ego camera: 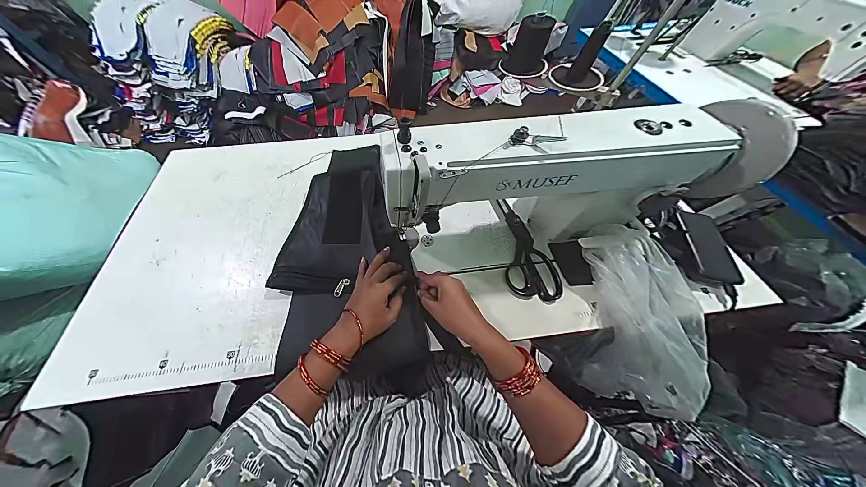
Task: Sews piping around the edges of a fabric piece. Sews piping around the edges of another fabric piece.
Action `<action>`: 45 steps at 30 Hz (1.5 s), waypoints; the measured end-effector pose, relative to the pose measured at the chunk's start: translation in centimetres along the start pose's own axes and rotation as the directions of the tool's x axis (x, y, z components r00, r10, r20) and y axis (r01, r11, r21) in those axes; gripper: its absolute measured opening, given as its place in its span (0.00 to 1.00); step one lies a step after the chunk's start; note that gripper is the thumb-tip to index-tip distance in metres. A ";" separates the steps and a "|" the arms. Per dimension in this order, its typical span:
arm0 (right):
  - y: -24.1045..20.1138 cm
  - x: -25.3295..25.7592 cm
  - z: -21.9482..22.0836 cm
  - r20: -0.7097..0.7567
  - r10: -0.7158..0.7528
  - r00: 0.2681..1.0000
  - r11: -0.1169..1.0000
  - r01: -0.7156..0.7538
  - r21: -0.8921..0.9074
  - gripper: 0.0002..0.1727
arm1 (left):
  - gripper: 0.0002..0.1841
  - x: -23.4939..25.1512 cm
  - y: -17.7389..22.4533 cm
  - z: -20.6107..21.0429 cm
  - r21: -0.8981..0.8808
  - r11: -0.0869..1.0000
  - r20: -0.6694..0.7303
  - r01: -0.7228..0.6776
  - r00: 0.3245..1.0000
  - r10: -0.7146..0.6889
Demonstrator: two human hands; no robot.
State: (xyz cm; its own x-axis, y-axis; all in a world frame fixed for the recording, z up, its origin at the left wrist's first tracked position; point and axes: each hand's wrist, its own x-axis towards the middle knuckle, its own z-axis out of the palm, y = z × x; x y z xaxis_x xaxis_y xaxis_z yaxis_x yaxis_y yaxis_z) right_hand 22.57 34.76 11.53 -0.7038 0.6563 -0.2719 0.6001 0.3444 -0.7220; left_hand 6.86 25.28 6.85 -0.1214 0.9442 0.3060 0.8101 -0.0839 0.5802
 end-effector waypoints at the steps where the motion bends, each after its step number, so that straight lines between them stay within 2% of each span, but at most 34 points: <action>1: 0.1 0.0 0.0 0.007 -0.002 1.000 1.000 0.002 0.021 0.24 | 0.17 0.0 0.0 0.0 0.009 1.000 0.006 -0.007 1.000 0.006; 6: 0.6 0.0 0.0 0.017 -0.019 1.000 0.995 0.018 0.097 0.24 | 0.19 -0.1 0.0 0.0 0.033 0.999 0.044 -0.024 0.999 0.022; 10: -0.5 -0.6 0.2 0.012 -0.023 1.000 0.996 0.024 -0.084 0.24 | 0.20 -0.3 0.0 -0.1 0.073 0.994 0.078 -0.078 0.994 0.073; 16: -1.1 -1.1 0.6 0.031 -0.018 0.999 0.981 0.024 -0.195 0.26 | 0.19 -0.3 0.3 -0.2 0.104 0.988 0.091 -0.110 0.991 0.101; 21: -2.2 -1.2 1.3 0.098 0.032 0.995 0.927 0.007 -0.376 0.27 | 0.17 -0.4 -0.7 0.1 0.003 0.983 -0.054 -0.183 0.982 0.183; 23: -2.8 -1.3 1.5 0.115 0.052 0.992 0.891 0.006 -0.454 0.26 | 0.18 -0.2 -0.8 0.2 -0.011 0.986 -0.076 -0.169 0.983 0.168; 27: -3.6 -1.4 1.6 0.150 0.092 0.984 0.848 0.002 -0.531 0.23 | 0.33 0.5 0.4 -0.7 0.104 0.993 0.135 -0.061 0.990 0.047; 29: -3.7 -1.5 1.6 0.155 0.093 0.984 0.848 0.003 -0.530 0.22 | 0.31 0.6 0.5 -0.9 0.155 0.986 0.201 -0.068 0.979 0.036; 32: -3.6 -1.5 1.6 0.131 0.074 0.989 0.856 0.004 -0.516 0.22 | 0.25 0.4 -0.1 -0.8 0.141 0.982 0.166 -0.123 0.981 0.099; 42: -3.1 0.2 1.7 0.088 0.052 0.995 0.872 -0.003 -0.490 0.25 | 0.24 1.5 -1.9 -0.8 0.106 0.976 0.122 -0.188 0.977 0.175; 45: -2.9 1.1 1.6 0.046 0.015 0.999 0.868 0.010 -0.497 0.23 | 0.24 2.4 -2.3 -1.1 0.098 0.982 0.148 -0.164 0.978 0.148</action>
State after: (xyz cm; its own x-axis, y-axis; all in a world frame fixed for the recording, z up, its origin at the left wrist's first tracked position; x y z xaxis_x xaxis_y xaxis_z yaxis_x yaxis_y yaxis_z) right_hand 19.39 33.42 12.30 -0.7115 0.6297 -0.3117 0.7027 0.6391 -0.3127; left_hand 4.04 27.44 7.05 0.0864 0.9580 0.2736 0.8711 -0.2059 0.4458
